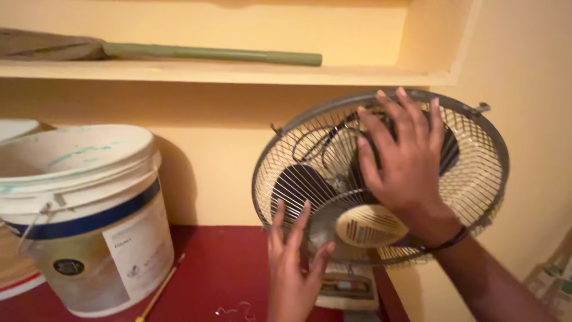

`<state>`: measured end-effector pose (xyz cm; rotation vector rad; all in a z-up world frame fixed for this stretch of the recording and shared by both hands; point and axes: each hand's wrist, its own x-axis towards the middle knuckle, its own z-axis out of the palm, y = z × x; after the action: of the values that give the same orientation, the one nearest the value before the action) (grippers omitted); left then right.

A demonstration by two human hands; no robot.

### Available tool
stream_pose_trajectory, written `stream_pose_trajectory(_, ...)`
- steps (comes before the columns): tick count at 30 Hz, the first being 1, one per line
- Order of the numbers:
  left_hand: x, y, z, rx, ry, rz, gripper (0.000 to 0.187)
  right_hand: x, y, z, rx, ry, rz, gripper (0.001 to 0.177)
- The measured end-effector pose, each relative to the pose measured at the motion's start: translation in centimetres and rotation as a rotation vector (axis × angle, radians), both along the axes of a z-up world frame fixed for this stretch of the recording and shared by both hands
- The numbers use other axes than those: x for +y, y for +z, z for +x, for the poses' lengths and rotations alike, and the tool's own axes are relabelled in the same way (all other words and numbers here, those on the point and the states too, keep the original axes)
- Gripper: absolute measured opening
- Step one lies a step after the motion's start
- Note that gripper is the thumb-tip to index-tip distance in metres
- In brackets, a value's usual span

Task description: The person secures the front grille of an electric fan by tying a thin wire around the grille and the fan's neck. They repeatedly wrap and twist the wire to fasten the grille in place.

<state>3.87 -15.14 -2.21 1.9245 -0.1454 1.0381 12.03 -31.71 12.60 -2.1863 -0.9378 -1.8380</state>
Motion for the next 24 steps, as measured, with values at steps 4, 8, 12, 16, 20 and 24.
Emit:
stream_pose_trajectory(4, 1.6, 0.3, 1.2, 0.105, -0.085, -0.066, 0.07, 1.3, 4.0, 1.4, 0.17, 0.044, -0.058, 0.048)
stream_pose_trajectory(8, 3.8, 0.8, 2.0, 0.0, -0.108, -0.064, 0.067, 2.8, 7.2, 2.1, 0.412, -0.049, -0.154, 0.045)
stream_pose_trajectory(12, 5.7, 1.6, 2.7, -0.032, -0.128, -0.061, 0.066, 2.9, 9.0, 1.9, 0.655, -0.011, -0.088, 0.036)
stream_pose_trajectory(16, 6.8, 3.0, 3.5, -0.002, -0.145, -0.064, 0.067, 3.0, 9.3, 1.0, 0.378, -0.147, -0.299, 0.037)
stream_pose_trajectory(20, 6.7, 5.0, 5.5, -0.172, -0.093, 0.003, 0.067, 3.3, 9.2, 0.3, 0.334, -0.299, -0.264, 0.027)
stream_pose_trajectory(24, 6.7, 6.0, 7.2, -0.399, 0.029, 0.052, 0.054, 3.8, 9.4, 0.1, 0.347, -0.404, -0.277, 0.017)
